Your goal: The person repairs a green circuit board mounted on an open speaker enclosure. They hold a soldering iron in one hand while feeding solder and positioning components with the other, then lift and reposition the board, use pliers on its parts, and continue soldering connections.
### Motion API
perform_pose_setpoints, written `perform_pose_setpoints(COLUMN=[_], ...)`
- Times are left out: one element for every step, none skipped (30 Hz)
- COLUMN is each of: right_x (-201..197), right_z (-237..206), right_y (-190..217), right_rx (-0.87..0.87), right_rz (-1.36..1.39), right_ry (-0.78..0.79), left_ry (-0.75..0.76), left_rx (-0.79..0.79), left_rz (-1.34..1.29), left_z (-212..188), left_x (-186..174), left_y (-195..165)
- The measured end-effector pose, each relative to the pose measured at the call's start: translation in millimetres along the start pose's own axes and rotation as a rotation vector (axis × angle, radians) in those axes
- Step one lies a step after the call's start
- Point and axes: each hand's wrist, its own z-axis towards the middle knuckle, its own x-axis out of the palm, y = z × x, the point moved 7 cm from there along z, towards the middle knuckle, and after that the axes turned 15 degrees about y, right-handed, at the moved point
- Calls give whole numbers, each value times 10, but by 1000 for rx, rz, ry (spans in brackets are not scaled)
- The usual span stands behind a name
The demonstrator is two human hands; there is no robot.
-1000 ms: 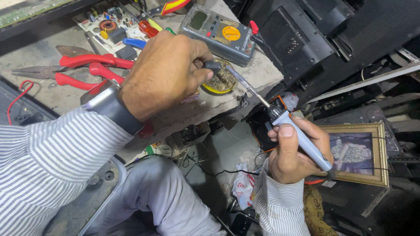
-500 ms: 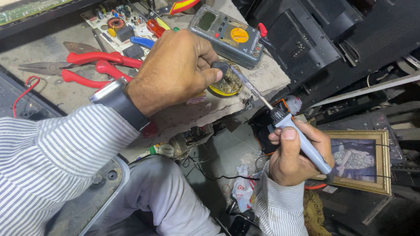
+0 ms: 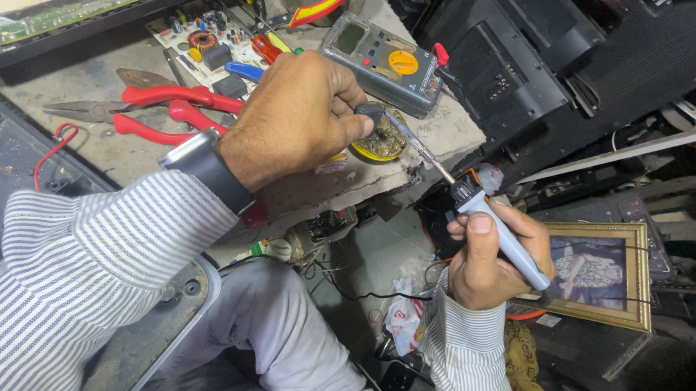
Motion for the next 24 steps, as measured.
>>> perform_pose_setpoints(right_x=[2, 1, 3, 5, 6, 8, 12, 17, 12, 10, 7, 7, 8, 6, 3, -1, -5, -3, 0, 0, 1, 3, 6, 5], right_z=[3, 4, 2, 0, -4, -5, -10, -14, -18, -23, -26, -26, -25, -19, -15, -11, -9, -7, -4, -3, -3, -2, -2, 4], right_y=[-3, -6, -1, 3, 7, 9, 12, 13, 8, 3, -2, -9, -16, -19, -24, -26, -27, -24, -21, -12, -3, 6, 14, 15], right_rx=[1, 2, -5, -12, -19, -25, -31, -37, -36, -35, -34, -29, -25, -22, -22, -21, -20, -24, -28, -32, -33, -33, -34, -28], right_rz=[-3, -8, -17, -27, -37, -38, -39, -40, -38, -36, -33, -33, -33, -32, -15, 2, 18, 20, 23, 24, 8, -8, -23, -27], right_ry=[3, 5, 10, 15, 21, 30, 40, 50, 43, 36, 30, 30, 30, 31, 28, 26, 23, 25, 27, 30, 33, 35, 37, 39], left_ry=[0, 3, 5, 5, 4, 4, 1, -1, -3, -4, -4, -5, 2, 6, 10, 9, 9, 11, 11, 11, 12, 9, 7, 4], left_rx=[-5, -9, -12, -10, -8, -5, -6, -8, -9, -7, -6, -4, -11, -17, -25, -29, -32, -35, -34, -32, -30, -23, -16, -11], left_rz=[-13, -26, -40, -38, -35, -33, -37, -41, -46, -45, -45, -45, -48, -51, -54, -56, -59, -61, -58, -56, -53, -49, -44, -40], left_z=[-2, -2, -2, -3, -4, -1, -2, -2, -2, -1, 0, 0, 1, 3, 2, 0, -1, 1, 2, -1, -2, -2, -3, -5], left_x=[-1, 2, 4, 3, 3, 3, 2, 1, 0, -1, -3, -5, -1, 0, -1, -6, -9, -9, -11, -11, -11, -12, -13, -14], left_y=[7, 11, 16, 15, 14, 11, 13, 15, 15, 12, 9, 4, 6, 6, 8, 7, 6, 5, 3, -1, -3, -10, -16, -17])
